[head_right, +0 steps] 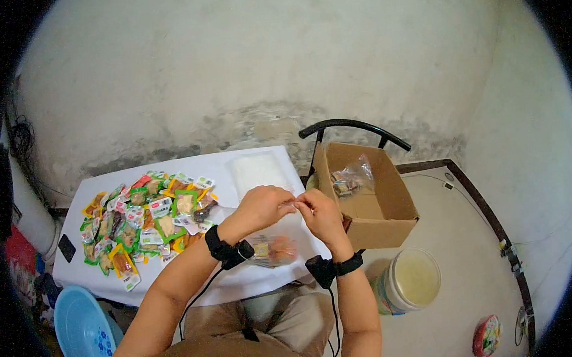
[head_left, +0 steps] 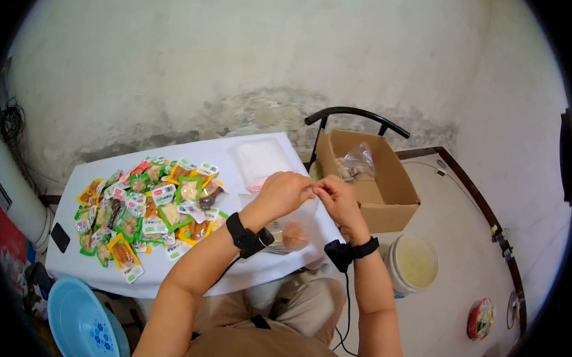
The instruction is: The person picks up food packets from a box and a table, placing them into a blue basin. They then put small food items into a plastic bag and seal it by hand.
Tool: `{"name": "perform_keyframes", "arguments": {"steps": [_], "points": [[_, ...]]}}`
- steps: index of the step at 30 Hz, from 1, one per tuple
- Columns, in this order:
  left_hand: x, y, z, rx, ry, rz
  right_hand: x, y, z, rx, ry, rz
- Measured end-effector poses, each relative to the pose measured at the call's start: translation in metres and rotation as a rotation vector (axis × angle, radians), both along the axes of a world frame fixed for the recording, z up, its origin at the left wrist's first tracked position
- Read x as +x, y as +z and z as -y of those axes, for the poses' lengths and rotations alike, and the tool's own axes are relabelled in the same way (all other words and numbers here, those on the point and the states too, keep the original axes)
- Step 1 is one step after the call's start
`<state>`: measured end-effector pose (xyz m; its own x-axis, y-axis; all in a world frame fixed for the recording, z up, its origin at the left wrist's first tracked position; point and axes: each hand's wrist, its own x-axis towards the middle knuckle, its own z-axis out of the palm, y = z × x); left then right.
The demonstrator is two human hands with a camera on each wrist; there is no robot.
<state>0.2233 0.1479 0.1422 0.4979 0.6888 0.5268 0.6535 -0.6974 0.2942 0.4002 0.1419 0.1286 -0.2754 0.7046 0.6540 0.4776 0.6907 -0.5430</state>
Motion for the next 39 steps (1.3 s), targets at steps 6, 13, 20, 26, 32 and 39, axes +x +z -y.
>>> {"name": "perform_keyframes", "arguments": {"steps": [6, 13, 20, 26, 32, 39], "points": [[-0.009, 0.003, -0.003, -0.214, 0.032, 0.076, 0.009, -0.003, 0.003, -0.069, 0.025, -0.038], [-0.039, 0.009, -0.001, -0.271, 0.077, -0.013, 0.019, -0.008, -0.001, -0.06, 0.044, -0.04], [-0.069, 0.007, 0.001, -0.35, 0.087, 0.05, 0.027, -0.012, -0.001, -0.133, 0.043, -0.12], [-0.072, 0.007, 0.006, -0.346, 0.044, 0.16, 0.027, -0.015, -0.002, -0.143, -0.007, -0.09], [-0.084, 0.002, 0.001, -0.494, 0.04, 0.222, 0.032, -0.023, -0.002, -0.14, 0.014, -0.18], [-0.084, -0.001, 0.004, -0.464, 0.078, 0.239, 0.038, -0.018, 0.003, -0.238, 0.022, -0.125]]}}
